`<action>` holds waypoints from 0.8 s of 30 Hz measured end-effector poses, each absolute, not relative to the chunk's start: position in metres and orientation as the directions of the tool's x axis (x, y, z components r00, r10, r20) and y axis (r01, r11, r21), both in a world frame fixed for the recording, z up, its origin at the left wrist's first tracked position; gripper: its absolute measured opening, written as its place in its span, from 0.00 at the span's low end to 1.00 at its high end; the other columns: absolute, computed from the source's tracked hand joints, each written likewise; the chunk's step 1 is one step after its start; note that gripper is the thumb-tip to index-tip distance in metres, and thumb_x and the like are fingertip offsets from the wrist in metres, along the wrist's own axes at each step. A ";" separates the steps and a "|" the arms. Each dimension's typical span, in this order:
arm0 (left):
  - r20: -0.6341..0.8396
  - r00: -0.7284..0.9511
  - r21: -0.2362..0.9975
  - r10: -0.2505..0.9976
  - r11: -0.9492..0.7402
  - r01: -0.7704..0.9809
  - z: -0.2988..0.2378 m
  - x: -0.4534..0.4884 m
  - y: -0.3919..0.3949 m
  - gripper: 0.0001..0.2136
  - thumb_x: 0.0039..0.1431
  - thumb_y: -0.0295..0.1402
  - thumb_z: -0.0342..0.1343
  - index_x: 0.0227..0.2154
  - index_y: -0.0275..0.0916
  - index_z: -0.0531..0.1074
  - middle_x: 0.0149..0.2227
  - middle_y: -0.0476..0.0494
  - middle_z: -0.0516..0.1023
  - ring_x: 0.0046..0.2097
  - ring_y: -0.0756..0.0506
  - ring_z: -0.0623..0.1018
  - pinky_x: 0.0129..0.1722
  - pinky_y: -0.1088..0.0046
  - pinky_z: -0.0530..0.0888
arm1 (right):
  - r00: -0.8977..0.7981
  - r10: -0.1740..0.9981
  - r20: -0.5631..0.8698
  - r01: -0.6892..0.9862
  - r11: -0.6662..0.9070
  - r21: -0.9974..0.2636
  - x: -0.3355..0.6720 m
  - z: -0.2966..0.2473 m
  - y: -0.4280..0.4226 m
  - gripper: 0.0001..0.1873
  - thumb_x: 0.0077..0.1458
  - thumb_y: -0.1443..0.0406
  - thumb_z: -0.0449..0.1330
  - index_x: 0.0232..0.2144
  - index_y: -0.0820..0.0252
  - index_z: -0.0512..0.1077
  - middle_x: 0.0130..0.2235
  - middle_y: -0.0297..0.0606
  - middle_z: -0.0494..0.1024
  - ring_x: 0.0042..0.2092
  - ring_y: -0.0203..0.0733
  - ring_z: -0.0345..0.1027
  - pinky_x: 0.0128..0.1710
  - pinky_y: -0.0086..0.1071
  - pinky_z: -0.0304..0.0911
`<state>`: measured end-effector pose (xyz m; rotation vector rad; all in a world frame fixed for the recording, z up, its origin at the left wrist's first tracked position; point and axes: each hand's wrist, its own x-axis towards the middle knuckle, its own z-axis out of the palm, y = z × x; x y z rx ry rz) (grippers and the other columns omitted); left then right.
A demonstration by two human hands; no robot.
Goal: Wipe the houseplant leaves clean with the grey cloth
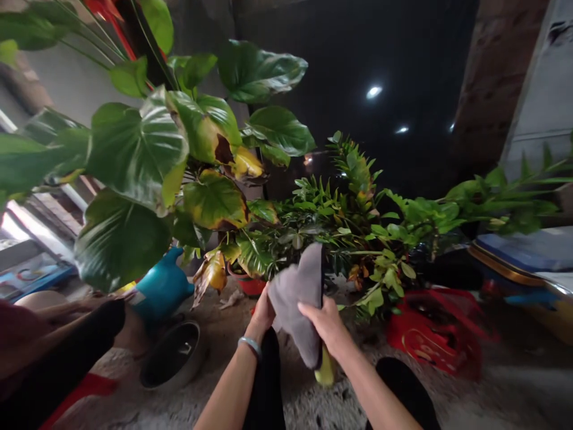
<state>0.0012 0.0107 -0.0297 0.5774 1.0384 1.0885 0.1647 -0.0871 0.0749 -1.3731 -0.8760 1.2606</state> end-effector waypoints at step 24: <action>-0.384 0.140 0.895 0.913 0.405 -0.187 -0.027 -0.019 0.004 0.23 0.59 0.47 0.53 0.49 0.33 0.75 0.52 0.31 0.78 0.43 0.41 0.77 0.36 0.70 0.71 | 0.204 0.872 -0.446 -0.379 -0.349 -0.857 0.206 0.051 -0.136 0.16 0.28 0.54 0.69 0.21 0.58 0.77 0.22 0.41 0.81 0.27 0.54 0.76 0.31 0.43 0.71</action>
